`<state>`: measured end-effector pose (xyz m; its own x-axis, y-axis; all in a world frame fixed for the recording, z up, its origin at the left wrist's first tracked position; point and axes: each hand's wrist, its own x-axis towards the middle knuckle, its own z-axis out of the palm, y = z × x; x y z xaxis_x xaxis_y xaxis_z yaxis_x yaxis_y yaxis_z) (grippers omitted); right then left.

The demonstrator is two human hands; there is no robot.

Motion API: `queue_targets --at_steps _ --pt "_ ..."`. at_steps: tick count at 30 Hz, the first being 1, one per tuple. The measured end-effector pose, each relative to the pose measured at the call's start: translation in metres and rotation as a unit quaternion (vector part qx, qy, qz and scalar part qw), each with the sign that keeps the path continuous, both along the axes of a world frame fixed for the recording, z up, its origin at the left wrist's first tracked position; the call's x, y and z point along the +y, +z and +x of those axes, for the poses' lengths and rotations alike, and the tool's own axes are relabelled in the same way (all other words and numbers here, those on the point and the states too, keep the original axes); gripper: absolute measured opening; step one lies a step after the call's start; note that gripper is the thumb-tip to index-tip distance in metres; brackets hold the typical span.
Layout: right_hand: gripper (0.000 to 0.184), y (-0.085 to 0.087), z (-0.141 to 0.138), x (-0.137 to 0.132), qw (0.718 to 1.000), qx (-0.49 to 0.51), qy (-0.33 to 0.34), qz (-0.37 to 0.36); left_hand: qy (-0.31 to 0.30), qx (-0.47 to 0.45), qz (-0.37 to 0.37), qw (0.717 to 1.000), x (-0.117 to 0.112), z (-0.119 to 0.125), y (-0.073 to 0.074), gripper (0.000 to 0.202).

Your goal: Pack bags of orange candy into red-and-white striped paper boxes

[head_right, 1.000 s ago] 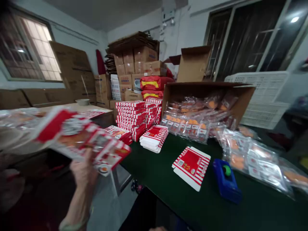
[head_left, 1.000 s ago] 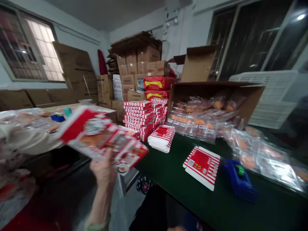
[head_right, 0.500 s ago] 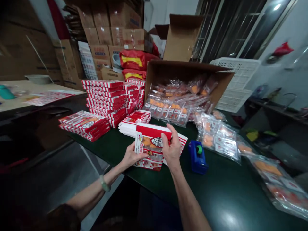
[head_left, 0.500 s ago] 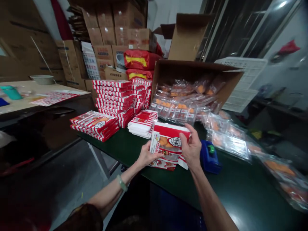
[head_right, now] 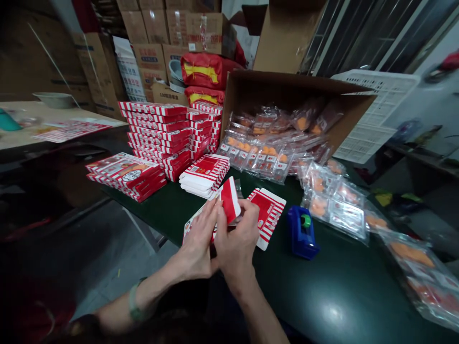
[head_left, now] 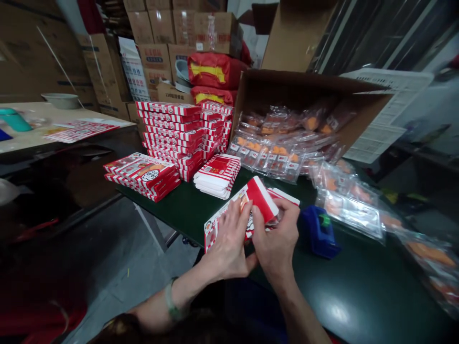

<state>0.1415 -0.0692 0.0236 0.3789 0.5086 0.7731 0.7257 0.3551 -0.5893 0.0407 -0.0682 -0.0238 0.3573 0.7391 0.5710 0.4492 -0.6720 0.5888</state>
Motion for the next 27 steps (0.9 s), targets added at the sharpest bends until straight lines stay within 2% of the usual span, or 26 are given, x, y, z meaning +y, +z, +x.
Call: queue_targets --at_steps 3,5,6,9,10,12,14,16,19,22,25,27 --pt "0.037 0.004 -0.018 -0.013 0.994 -0.017 0.105 -0.004 -0.01 -0.089 -0.007 0.996 0.006 -0.019 0.011 0.085" --pt "0.043 0.007 -0.017 -0.017 0.985 -0.021 0.168 0.027 -0.028 -0.172 -0.049 0.984 0.014 -0.035 0.022 0.064" --pt "0.043 0.008 -0.013 -0.018 0.984 -0.023 0.167 0.055 -0.044 -0.202 -0.075 0.976 0.018 -0.043 0.027 0.056" --pt "0.041 0.009 0.013 -0.014 0.99 -0.031 0.071 0.116 -0.096 -0.254 -0.135 0.953 0.034 -0.058 0.031 0.042" --pt "0.041 0.008 0.022 -0.011 0.991 -0.036 0.058 0.112 -0.111 -0.266 -0.151 0.946 0.04 -0.06 0.028 0.042" --pt "0.034 0.0 0.036 -0.002 0.992 -0.049 0.079 0.086 -0.135 -0.284 -0.188 0.93 0.053 -0.056 0.018 0.045" --pt "0.025 -0.012 0.043 0.008 0.991 -0.053 0.099 0.068 -0.158 -0.312 -0.218 0.911 0.064 -0.049 0.007 0.053" --pt "0.024 -0.025 0.045 0.018 0.992 -0.061 0.089 0.068 -0.191 -0.343 -0.237 0.889 0.071 -0.044 0.0 0.064" --pt "0.033 -0.032 0.048 0.027 0.984 -0.129 0.061 0.107 -0.228 -0.338 -0.248 0.879 0.077 -0.045 0.0 0.068" --pt "0.029 -0.024 0.054 0.03 0.969 -0.198 0.046 0.137 -0.246 -0.302 -0.26 0.884 0.08 -0.046 0.006 0.064" --pt "0.028 -0.016 0.059 0.03 0.966 -0.22 0.068 0.114 -0.208 -0.367 -0.203 0.884 0.079 -0.037 0.008 0.071" --pt "0.036 -0.015 0.06 0.029 0.966 -0.221 0.083 0.107 -0.126 -0.446 -0.106 0.88 0.076 -0.027 0.007 0.063"
